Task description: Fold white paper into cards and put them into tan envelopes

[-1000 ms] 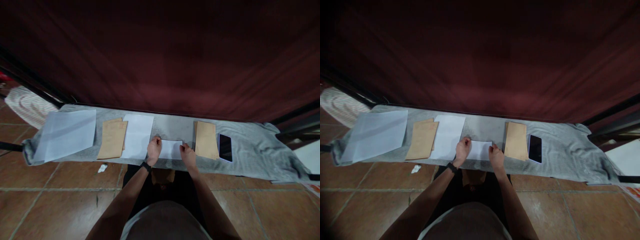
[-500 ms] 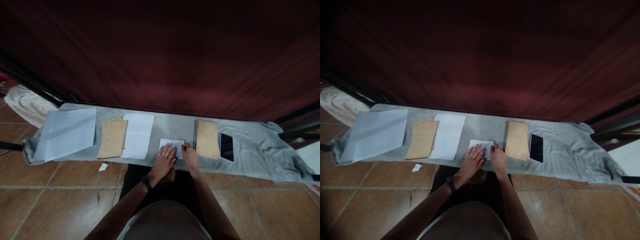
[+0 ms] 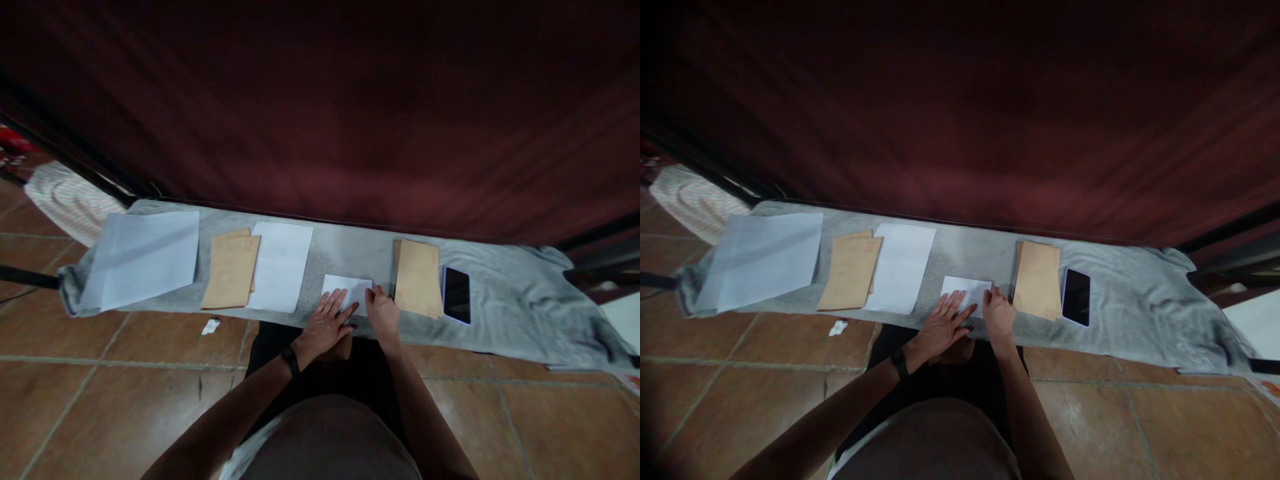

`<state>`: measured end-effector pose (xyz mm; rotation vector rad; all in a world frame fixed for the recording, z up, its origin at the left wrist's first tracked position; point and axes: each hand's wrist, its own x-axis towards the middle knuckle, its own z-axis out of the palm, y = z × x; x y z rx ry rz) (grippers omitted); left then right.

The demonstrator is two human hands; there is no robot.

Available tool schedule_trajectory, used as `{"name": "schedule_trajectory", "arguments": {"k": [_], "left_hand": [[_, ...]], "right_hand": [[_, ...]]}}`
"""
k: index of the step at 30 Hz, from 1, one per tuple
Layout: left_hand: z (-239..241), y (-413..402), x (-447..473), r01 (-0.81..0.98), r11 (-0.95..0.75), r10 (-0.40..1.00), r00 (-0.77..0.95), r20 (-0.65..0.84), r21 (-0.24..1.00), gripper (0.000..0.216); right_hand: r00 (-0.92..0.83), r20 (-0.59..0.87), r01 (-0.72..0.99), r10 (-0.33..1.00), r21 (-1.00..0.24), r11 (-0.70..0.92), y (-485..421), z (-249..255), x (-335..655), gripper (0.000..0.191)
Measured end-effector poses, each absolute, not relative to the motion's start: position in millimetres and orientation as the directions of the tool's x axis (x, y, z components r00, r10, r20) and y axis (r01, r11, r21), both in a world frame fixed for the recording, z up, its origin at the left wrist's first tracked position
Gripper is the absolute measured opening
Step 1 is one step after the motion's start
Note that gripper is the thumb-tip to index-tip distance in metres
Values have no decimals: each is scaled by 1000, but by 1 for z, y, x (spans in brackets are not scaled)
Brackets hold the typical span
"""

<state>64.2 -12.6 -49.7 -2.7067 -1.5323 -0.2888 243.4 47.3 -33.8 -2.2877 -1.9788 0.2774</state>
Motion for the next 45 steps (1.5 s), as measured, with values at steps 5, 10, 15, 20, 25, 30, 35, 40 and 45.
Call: {"name": "schedule_trajectory", "arguments": {"k": [5, 10, 15, 20, 25, 30, 35, 40, 45], "left_hand": [[-49, -13, 64, 848, -523, 846, 506, 166, 79, 65], [-54, -13, 64, 848, -526, 846, 513, 145, 69, 64], [-53, -14, 64, 842, -534, 842, 523, 134, 70, 70], [-46, -16, 63, 841, -536, 841, 525, 132, 74, 75], [-44, -20, 57, 837, -543, 837, 532, 127, 71, 74], [-46, -23, 51, 832, -550, 833, 540, 125, 73, 74], [-47, -25, 49, 826, -559, 827, 547, 131, 74, 78], [-48, -25, 50, 827, -559, 826, 549, 129, 61, 79], [-51, -23, 50, 816, -574, 817, 565, 116, 66, 74]], "right_hand": [[64, 158, 960, 985, -278, -17, 37, -42, 246, 28], [-232, 289, 837, 929, -428, 342, 12, -58, 238, 42], [-415, 280, 833, 866, -267, 485, -15, -70, 238, 53], [-441, 247, 859, 863, -162, 486, -24, -74, 253, 59], [-460, 239, 857, 855, -132, 498, -26, -78, 262, 61], [-467, 239, 856, 852, -121, 503, -29, -78, 265, 63], [-468, 251, 845, 847, -152, 512, -25, -73, 271, 58], [-451, 247, 822, 858, -261, 507, -6, -64, 260, 54], [-479, 178, 820, 860, -258, 511, 5, -61, 231, 52]]}}
